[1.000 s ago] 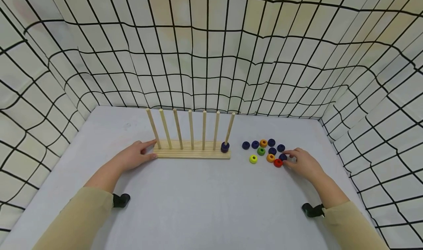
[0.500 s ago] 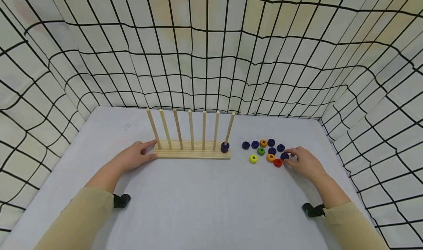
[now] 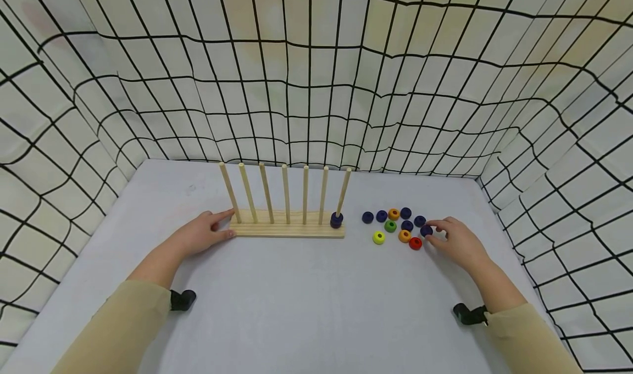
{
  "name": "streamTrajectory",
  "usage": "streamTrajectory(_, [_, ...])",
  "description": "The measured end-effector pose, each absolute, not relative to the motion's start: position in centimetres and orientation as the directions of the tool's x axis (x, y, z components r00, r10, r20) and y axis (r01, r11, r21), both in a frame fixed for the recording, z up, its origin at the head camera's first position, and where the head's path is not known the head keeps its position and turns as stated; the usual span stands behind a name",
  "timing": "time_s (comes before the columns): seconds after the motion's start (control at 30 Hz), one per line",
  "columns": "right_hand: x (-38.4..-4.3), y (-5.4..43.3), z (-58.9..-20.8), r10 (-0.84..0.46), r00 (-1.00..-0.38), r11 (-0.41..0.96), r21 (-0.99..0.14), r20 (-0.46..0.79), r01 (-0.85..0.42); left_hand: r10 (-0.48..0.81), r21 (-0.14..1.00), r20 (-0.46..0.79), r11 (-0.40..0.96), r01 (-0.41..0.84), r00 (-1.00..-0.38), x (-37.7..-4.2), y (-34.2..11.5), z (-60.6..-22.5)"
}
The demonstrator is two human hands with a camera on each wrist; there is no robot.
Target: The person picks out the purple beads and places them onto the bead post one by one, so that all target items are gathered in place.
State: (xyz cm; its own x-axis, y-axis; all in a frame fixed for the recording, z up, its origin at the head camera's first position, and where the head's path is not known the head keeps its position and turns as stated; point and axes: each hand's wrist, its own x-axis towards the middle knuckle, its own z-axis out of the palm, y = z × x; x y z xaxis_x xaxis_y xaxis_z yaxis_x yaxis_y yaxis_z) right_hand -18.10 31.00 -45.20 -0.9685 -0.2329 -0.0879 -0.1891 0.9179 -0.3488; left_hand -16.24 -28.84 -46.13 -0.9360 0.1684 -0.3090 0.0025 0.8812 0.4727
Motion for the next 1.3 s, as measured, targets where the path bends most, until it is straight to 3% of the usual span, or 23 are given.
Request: streamTrajectory(1.3, [-18.9,27.5,-44.1,-0.234,-0.972,0.908,-0.360,-0.018,-0.212,0.175,0.473,-0.304,0.881,0.010,-0.936,-16.4,-28.9,-46.4])
